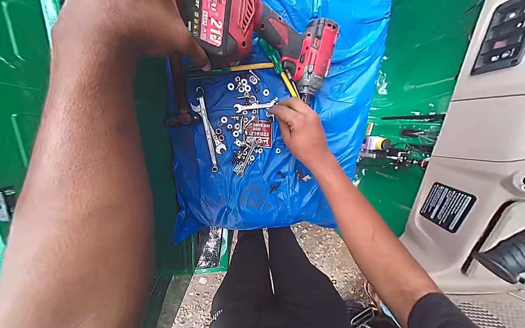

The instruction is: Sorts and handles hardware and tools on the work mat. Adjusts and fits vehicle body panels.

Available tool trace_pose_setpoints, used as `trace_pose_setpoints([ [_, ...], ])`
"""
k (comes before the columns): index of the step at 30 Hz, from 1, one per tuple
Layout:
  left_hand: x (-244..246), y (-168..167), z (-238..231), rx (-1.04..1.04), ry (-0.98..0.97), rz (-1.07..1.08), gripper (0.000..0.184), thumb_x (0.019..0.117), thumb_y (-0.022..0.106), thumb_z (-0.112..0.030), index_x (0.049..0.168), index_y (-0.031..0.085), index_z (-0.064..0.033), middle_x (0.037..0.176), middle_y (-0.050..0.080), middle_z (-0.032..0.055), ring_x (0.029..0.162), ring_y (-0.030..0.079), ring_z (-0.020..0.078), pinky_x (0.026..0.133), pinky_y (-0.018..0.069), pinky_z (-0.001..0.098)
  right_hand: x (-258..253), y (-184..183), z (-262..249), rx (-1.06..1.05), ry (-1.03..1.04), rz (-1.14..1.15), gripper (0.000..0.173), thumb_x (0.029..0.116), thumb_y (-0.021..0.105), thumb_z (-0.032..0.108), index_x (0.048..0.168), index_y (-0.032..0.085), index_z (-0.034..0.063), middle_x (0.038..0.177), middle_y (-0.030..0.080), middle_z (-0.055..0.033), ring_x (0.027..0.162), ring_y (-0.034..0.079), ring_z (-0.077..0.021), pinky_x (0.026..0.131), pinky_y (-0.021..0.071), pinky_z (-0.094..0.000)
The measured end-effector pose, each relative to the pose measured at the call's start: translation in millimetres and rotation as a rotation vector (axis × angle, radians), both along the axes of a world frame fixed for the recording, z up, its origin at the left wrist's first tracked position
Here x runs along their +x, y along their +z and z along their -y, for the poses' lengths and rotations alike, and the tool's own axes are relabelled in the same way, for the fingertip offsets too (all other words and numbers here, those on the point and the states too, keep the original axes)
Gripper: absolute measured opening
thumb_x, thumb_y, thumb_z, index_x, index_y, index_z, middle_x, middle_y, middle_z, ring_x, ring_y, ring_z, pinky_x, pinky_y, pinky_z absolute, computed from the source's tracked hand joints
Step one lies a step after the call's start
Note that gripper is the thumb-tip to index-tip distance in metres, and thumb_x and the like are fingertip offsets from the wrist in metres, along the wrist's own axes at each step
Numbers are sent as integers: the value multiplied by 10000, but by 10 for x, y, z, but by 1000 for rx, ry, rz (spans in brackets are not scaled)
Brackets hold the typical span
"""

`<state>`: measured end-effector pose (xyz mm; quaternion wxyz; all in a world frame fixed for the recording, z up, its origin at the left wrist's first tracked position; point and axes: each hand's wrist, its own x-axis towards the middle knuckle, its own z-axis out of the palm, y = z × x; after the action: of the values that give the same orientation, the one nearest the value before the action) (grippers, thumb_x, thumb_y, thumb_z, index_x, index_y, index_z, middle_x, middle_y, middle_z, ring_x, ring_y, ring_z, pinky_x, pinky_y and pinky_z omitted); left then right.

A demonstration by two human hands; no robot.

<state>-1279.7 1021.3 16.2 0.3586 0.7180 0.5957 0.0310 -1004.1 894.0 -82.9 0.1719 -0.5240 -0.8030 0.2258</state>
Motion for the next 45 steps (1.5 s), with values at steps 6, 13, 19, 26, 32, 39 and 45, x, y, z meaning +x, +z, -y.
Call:
trace_pose_setpoints([
  [6,-36,-100,7,162,122,-62,426,737,824,-235,1098,677,-61,1032,695,182,995,667,359,832,481,672,-49,-32,-140,-8,80,172,317,1002,530,42,1149,773,183,1188,718,-47,1120,669,-241,912,572,-414],
  [13,87,-677,984,502,457,15,604,942,563,-56,1532,437,-63,1482,528,161,1297,576,231,1067,493,337,-112,42,-201,-72,77,256,241,1055,515,106,1163,729,94,1123,691,-116,1004,700,-282,832,601,-438],
  [19,167,-1082,1833,512,520,-97,432,1076,404,-129,1497,484,-78,1578,449,112,1479,393,275,1220,329,415,-204,182,-202,19,117,-73,158,1006,582,80,1071,710,16,1048,707,-131,887,709,-177,793,609,-290],
  [26,150,-1311,1832,667,458,-126,412,1028,391,-60,1368,619,-110,1522,531,87,1412,466,295,1186,340,422,-604,53,-335,-83,407,40,229,1014,560,101,1124,758,67,1055,659,-128,1000,659,-253,875,572,-354],
  [32,139,-1370,1817,678,441,-131,424,1010,386,-77,1357,626,-119,1528,527,75,1410,468,286,1184,336,424,-583,112,-484,-142,576,212,211,1037,554,116,1149,730,80,1081,645,-133,1011,656,-293,865,577,-416],
  [39,153,-1403,1819,682,454,-191,424,1007,379,-92,1347,628,-133,1528,529,52,1389,489,267,1165,355,401,-721,283,-542,-234,658,363,204,1021,506,17,1123,683,28,1136,621,-185,1078,644,-357,875,577,-470],
  [45,161,-1447,1800,701,445,-208,424,998,383,-119,1353,615,-144,1530,523,57,1382,490,274,1156,355,413,-725,305,-452,-292,509,431,192,1033,508,45,1153,654,9,1152,613,-198,1094,645,-362,880,582,-466],
])
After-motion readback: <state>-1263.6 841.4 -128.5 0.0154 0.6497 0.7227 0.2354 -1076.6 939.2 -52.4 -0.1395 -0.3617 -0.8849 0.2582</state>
